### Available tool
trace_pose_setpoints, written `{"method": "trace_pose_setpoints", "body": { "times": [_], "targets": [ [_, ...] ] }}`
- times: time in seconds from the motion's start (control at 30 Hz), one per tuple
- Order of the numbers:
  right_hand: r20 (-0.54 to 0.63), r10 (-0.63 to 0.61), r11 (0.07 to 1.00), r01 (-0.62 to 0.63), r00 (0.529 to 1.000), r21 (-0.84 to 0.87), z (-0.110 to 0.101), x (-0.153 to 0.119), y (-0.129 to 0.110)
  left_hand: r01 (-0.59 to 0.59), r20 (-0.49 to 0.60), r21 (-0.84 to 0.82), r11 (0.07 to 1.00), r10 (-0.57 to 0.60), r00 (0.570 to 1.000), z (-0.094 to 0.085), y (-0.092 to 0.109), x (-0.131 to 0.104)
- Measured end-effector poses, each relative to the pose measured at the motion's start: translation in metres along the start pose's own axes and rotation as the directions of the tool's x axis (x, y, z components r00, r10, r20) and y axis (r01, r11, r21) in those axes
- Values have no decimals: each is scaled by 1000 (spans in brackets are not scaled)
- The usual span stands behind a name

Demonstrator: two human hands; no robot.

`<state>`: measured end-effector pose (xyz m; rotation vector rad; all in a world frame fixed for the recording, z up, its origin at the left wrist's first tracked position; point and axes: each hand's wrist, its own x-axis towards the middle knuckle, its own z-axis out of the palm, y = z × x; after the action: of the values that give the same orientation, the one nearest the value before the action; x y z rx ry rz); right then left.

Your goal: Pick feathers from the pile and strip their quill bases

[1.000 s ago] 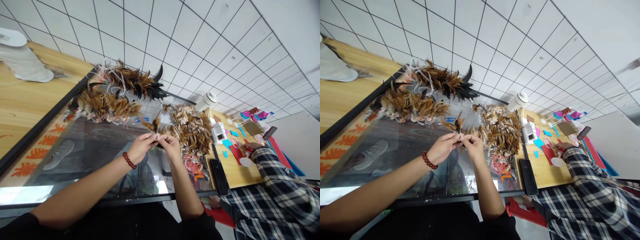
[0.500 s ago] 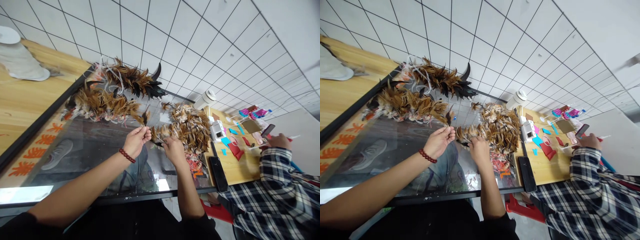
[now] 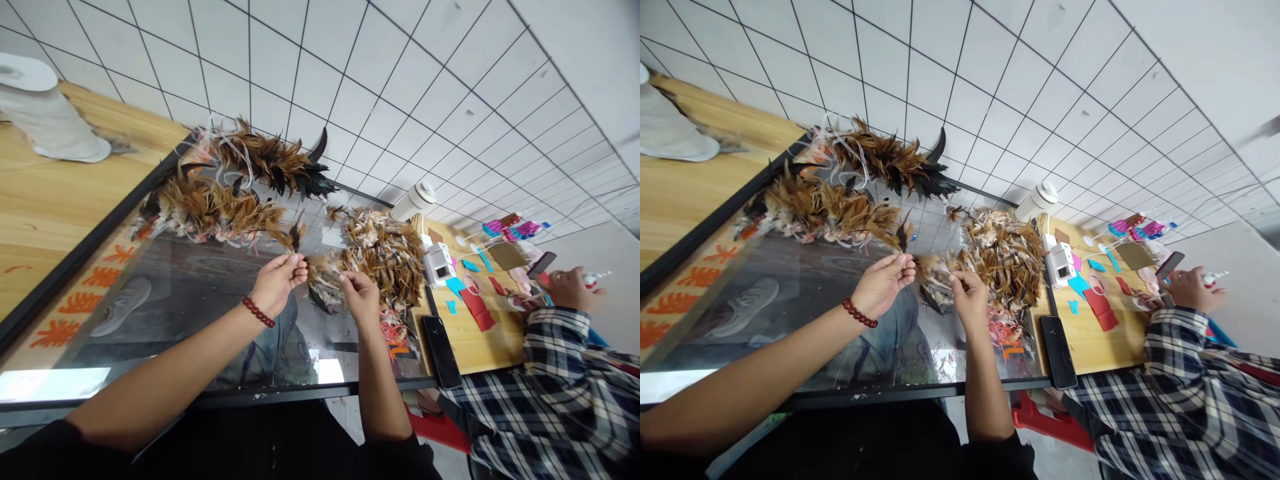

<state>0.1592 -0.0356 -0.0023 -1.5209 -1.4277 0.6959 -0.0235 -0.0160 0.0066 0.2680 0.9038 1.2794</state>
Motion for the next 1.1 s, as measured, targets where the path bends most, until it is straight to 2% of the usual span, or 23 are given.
{"method": "trace_pose_setpoints", "body": {
  "times": [0.1, 0.2, 0.27, 0.33, 0.53, 0.77, 0.87, 0.9, 0.97, 1.03, 1.1],
  "targets": [
    [-157, 83, 978, -50, 984, 205, 10, -3, -5, 16, 9, 15, 1000, -16, 1000, 2, -1, -4],
    [-240, -1, 984, 44, 971, 172, 18, -10, -18, 39, 52, 22, 999, -40, 998, 3, -4, -9],
    [-189, -82, 989, 103, 979, 105, 24, -15, -27, 52, 101, 27, 998, -54, 993, 3, -8, -11],
    [-92, -86, 989, 97, 992, 115, 30, -20, -33, 54, 151, 32, 998, -58, 987, 3, -12, -13],
    [109, 81, 907, -118, 991, 404, 39, -21, -31, 16, 232, 68, 998, -32, 972, 4, -16, -16],
    [301, 162, 779, -309, 940, 546, 36, -18, -28, -66, 355, 213, 975, -14, 935, 3, -15, -17],
    [313, 148, 837, -287, 938, 466, 33, -16, -24, -71, 321, 214, 974, -1, 947, 2, -16, -15],
    [266, 131, 881, -235, 955, 410, 30, -15, -22, -59, 281, 193, 979, 3, 960, 2, -16, -14],
    [99, 64, 965, -87, 993, 249, 23, -12, -16, -13, 175, 135, 991, -11, 984, 1, -14, -11],
    [-60, -37, 998, 40, 998, 54, 12, -8, -8, 28, 89, 82, 996, -36, 995, 1, -11, -7],
    [-71, -120, 988, 111, 990, -110, 2, -4, -2, 36, 47, 52, 998, -38, 998, 0, -8, -4]
  ]
}}
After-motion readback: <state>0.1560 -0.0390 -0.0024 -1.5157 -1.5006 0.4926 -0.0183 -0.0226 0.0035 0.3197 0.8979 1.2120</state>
